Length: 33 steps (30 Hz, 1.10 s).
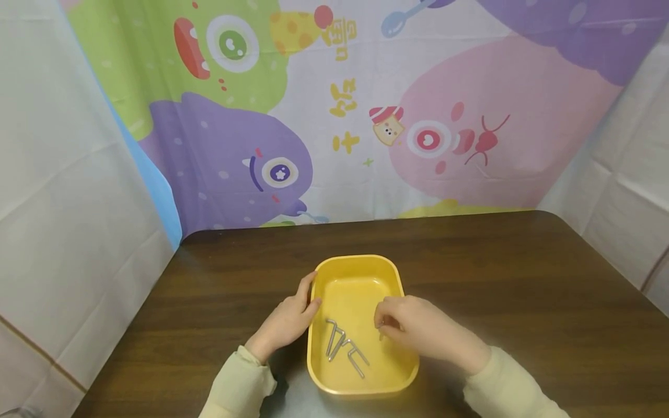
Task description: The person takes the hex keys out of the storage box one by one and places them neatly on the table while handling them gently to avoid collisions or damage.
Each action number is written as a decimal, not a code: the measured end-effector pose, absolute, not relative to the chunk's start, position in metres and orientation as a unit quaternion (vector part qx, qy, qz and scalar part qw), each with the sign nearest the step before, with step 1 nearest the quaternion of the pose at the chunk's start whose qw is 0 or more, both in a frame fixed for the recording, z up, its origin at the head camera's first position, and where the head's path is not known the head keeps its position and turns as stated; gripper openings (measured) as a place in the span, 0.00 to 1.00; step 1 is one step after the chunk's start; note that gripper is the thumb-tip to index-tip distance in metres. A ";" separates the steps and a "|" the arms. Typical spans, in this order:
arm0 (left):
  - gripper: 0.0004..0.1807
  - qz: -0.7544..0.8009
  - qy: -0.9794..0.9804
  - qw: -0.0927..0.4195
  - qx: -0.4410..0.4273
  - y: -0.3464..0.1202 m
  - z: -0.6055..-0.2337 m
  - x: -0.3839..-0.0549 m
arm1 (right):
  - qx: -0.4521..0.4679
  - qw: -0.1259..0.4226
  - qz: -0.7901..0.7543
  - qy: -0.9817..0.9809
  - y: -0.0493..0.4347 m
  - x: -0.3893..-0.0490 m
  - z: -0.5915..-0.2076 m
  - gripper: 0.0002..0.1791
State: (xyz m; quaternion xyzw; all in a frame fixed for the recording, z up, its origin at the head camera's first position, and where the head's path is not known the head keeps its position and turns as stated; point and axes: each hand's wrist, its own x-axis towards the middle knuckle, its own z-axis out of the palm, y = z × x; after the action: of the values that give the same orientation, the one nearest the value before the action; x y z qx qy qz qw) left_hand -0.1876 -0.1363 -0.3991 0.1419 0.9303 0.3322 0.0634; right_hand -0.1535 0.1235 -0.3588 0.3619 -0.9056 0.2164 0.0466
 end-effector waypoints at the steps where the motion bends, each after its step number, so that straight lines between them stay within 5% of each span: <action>1: 0.32 0.332 0.930 0.065 0.141 -0.136 -0.399 -0.188 | 0.359 0.052 0.217 -0.906 0.125 -0.154 -0.358 0.07; 11: 0.32 0.335 0.929 0.067 0.145 -0.137 -0.399 -0.187 | 0.330 0.154 0.256 -0.896 0.142 -0.164 -0.346 0.07; 21: 0.32 0.333 0.930 0.064 0.144 -0.137 -0.400 -0.188 | 0.277 0.174 0.277 -0.903 0.168 -0.181 -0.343 0.06; 26: 0.32 0.334 0.929 0.065 0.143 -0.138 -0.401 -0.189 | 0.257 0.152 0.252 -0.920 0.178 -0.189 -0.346 0.05; 33: 0.32 0.332 0.930 0.068 0.142 -0.138 -0.399 -0.188 | 0.228 0.050 0.218 -0.948 0.189 -0.196 -0.354 0.06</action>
State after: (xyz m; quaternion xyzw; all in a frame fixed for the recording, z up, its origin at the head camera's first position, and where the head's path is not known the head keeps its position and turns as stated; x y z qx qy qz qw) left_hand -0.1881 -0.1375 -0.3995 0.1422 0.9298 0.3325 0.0684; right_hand -0.1957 0.1889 -0.3545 0.2277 -0.9476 0.2182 0.0504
